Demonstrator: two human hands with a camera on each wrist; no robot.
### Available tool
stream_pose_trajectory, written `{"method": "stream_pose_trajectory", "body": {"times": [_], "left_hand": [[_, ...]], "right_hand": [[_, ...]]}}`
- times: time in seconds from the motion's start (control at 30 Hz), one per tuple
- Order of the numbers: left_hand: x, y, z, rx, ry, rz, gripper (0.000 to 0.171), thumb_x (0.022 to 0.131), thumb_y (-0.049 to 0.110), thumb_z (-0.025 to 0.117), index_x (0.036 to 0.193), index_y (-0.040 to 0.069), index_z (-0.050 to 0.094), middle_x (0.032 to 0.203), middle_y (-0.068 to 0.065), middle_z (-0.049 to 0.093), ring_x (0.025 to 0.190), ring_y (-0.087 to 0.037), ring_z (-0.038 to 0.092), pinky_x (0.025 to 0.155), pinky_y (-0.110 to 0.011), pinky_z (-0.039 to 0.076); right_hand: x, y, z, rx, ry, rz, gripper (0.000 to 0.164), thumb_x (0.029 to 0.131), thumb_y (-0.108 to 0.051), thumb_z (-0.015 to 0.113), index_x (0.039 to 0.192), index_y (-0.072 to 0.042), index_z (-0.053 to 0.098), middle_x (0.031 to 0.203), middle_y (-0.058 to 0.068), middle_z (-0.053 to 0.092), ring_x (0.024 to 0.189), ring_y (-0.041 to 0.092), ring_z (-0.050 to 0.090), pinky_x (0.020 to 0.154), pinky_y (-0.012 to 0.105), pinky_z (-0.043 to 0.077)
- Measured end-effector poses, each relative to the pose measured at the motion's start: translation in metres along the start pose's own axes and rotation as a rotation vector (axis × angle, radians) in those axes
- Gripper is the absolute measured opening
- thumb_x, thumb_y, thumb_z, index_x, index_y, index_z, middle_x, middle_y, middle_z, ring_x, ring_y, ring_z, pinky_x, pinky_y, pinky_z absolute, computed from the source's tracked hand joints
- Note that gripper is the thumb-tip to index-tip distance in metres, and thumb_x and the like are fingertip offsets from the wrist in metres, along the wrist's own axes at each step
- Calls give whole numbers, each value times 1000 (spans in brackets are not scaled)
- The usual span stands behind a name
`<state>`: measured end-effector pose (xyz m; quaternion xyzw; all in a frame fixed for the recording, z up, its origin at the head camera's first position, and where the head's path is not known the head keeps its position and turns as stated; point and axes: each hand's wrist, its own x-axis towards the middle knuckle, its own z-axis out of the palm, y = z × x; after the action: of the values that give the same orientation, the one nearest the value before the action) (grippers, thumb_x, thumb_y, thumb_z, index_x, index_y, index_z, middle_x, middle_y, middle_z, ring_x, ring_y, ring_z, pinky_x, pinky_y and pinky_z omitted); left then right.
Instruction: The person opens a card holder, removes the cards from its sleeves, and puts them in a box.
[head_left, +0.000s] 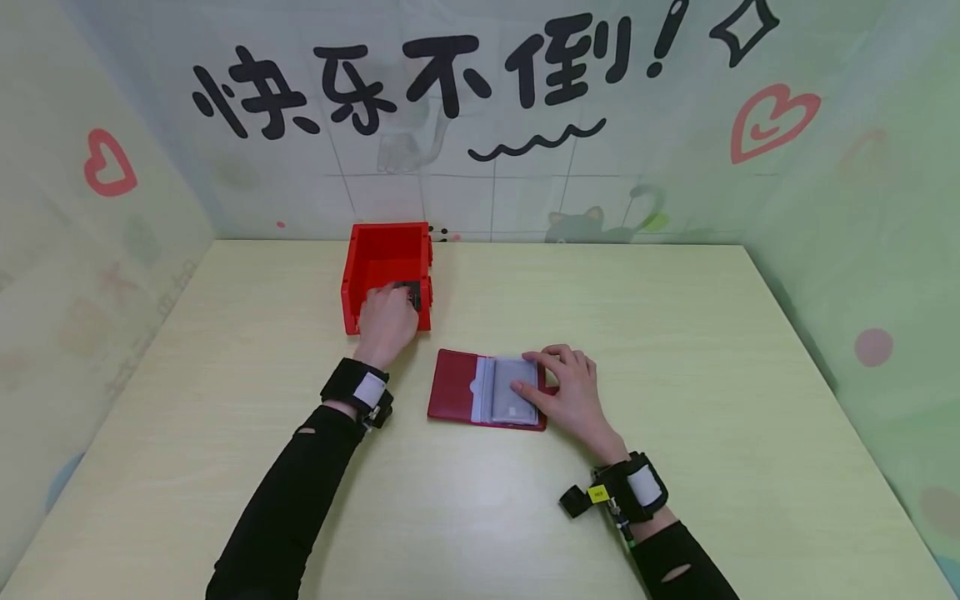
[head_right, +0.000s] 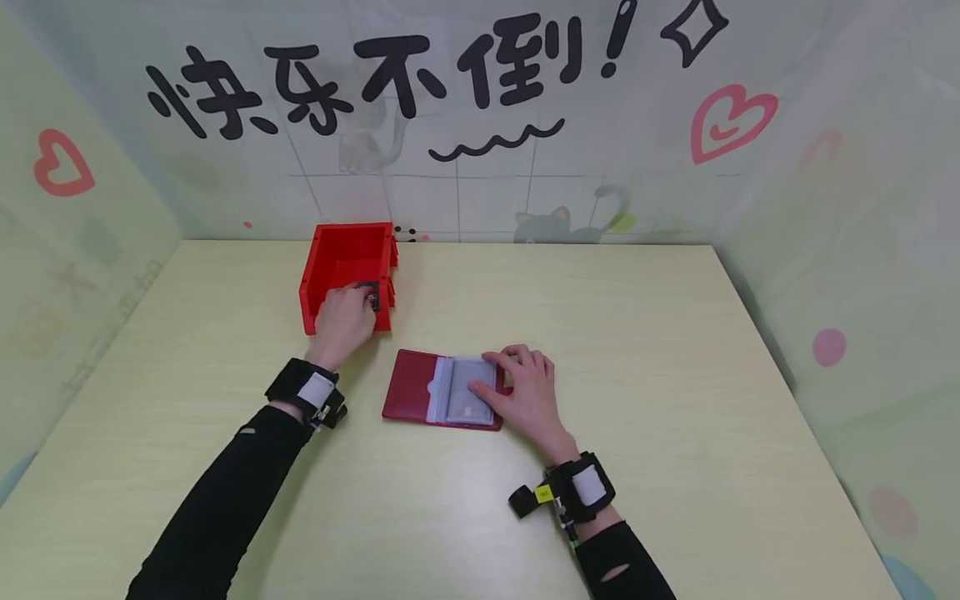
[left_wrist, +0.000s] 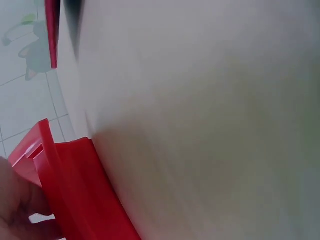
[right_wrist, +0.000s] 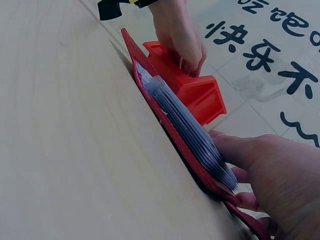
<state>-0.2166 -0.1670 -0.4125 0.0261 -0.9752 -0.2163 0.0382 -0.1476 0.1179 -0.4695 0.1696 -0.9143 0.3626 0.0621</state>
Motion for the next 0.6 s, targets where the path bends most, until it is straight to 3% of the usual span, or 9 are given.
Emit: {"method": "stream_pose_trajectory", "body": {"times": [0.1, 0.23, 0.33, 0.47, 0.6], "left_hand": [[-8, -2, 0, -45, 97, 27, 41, 99, 7, 46, 135, -8, 55, 141, -28, 53, 129, -47, 48, 111, -56, 43], [-24, -2, 0, -118, 206, 96, 42, 97, 2, 49, 137, -8, 52, 139, -27, 49, 129, -44, 44, 110, -53, 43], [-38, 4, -1, -168, 208, 160, 43, 95, 0, 55, 137, -5, 51, 137, -25, 49, 128, -41, 44, 107, -51, 46], [-58, 17, -1, -217, 57, 251, 47, 94, 4, 63, 139, 0, 51, 137, -21, 50, 127, -36, 47, 104, -49, 50], [-71, 27, 1, -219, -227, 377, 63, 90, 18, 74, 145, 6, 46, 145, -16, 48, 131, -32, 48, 106, -49, 50]], "right_hand": [[0, 1, 1, -3, -2, 3, 46, 85, -35, 78, 124, -13, 70, 119, 14, 57, 107, 31, 45, 106, 56, 26], [1, 1, 1, -7, -3, 8, 46, 85, -36, 78, 124, -13, 70, 120, 14, 58, 108, 31, 46, 106, 55, 27], [1, 1, 1, -5, 0, 7, 46, 85, -36, 78, 124, -13, 70, 119, 15, 58, 108, 31, 46, 106, 55, 27], [1, 2, 0, 6, 2, 4, 46, 84, -34, 79, 124, -12, 69, 119, 15, 58, 108, 31, 47, 106, 56, 27], [2, 0, -2, 21, -3, 10, 47, 84, -34, 81, 123, -11, 69, 119, 14, 57, 109, 32, 46, 108, 55, 26]]}}
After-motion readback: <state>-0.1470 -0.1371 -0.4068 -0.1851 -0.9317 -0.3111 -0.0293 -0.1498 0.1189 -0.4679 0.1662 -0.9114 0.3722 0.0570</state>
